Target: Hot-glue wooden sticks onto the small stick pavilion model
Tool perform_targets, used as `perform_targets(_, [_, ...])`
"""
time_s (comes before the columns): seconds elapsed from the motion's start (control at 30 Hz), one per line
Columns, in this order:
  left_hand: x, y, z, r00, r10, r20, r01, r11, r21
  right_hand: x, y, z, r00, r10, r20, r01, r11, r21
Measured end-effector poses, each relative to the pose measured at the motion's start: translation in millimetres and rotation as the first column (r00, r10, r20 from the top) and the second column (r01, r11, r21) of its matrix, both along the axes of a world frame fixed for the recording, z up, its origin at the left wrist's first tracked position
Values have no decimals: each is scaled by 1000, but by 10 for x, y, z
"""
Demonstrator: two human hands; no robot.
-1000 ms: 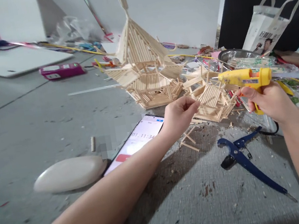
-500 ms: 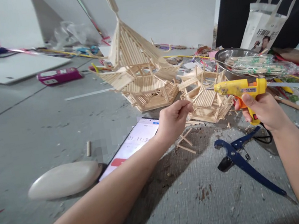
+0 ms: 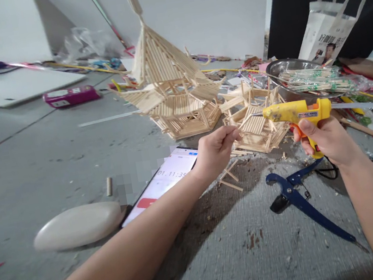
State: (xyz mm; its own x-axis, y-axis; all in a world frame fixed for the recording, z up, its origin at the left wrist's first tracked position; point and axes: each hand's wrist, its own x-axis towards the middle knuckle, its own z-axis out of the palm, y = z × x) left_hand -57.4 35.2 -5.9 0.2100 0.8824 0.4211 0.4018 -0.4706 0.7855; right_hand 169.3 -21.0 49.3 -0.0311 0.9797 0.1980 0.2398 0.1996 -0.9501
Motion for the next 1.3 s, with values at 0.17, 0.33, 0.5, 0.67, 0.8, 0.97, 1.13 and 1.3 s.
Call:
perform_targets(0.17, [0,6,-14,1000,-9,-15,10,1000,24,-5,-14,6,999,-9,-49,9,1000,-2])
perform_targets(0.33, [-1,12,-19,1000,-11,-10,11,999,44,-6,-18,15,1000,-11,-25,11,1000,-1])
perform_targets(0.5, [-5,11,-10,999,-3,-34,3,1000,27,43,7,31,999,-5,-35,8,997,73])
perform_targets(0.67, [-6,20,-36,999,-14,-29,16,997,69,80,5,10,1000,3,-26,-2,999,46])
perform_targets(0.8, [-8,47,-76,1000,-30,-6,30,989,148,57,-15,-12,999,-14,-41,15,999,41])
perform_targets(0.97, [-11,59,-95,1000,-29,-3,29,978,205,27,-24,-12,998,-10,-63,11,1000,17])
perform_targets(1.13, [-8,51,-96,1000,-26,-9,27,973,230,29,-26,-12,1000,11,-22,-10,1000,21])
perform_targets(1.3, [-12,71,-94,1000,-19,-8,20,972,236,75,-11,0,1000,19,-14,-19,999,50])
